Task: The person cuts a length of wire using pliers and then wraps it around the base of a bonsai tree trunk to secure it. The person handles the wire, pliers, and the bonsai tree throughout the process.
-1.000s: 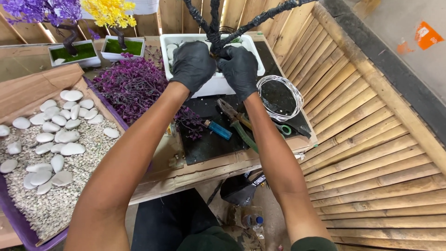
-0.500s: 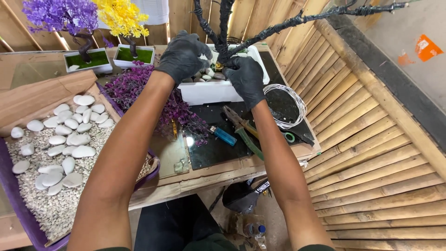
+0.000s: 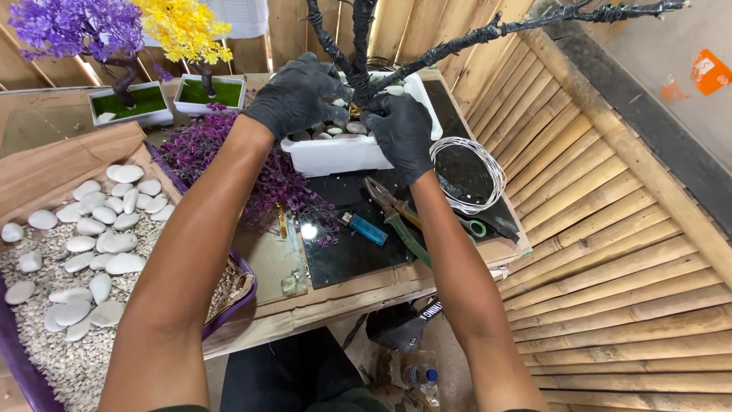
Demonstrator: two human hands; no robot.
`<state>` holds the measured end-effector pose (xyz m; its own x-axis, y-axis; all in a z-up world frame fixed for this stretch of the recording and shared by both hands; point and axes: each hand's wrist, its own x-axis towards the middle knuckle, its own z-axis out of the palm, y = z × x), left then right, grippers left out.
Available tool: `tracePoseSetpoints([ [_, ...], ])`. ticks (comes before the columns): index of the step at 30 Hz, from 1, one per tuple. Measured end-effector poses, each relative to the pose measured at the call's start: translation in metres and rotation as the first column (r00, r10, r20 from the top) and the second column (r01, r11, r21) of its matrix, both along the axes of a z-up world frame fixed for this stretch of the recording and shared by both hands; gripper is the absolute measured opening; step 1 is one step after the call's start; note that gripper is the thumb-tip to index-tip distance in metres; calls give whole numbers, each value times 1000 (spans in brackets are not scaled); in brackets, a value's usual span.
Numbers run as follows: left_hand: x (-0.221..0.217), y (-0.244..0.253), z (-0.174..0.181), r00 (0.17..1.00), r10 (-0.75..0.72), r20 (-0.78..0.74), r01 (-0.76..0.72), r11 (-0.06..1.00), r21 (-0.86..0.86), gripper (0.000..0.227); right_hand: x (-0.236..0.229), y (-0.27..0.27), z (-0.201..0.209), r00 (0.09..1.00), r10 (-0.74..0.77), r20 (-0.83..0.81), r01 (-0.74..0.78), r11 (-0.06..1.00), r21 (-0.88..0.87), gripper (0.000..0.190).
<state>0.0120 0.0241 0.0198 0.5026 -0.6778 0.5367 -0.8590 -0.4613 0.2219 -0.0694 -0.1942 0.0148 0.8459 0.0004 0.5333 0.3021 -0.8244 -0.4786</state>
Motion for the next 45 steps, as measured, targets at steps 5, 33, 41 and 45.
tracePoseSetpoints([
  [5, 7, -5, -4, 997, 51, -54, -49, 998, 35, 45, 4, 0, -4, 999, -39, 17, 40, 999, -22, 22],
  [33, 12, -43, -39, 957, 290, 26, -287, 955, -77, 55, 4, -6, -4, 998, 16, -57, -16, 1000, 8, 12],
  [41, 8, -2, -14, 991, 117, -70, -115, 993, 31, 20, 1, -5, 0, 994, 43, -101, -41, 999, 16, 22],
  [45, 12, 3, -10, 992, 64, 106, -71, 996, 57, 16, -4, -2, 6, 995, 56, -83, -56, 998, 8, 25],
])
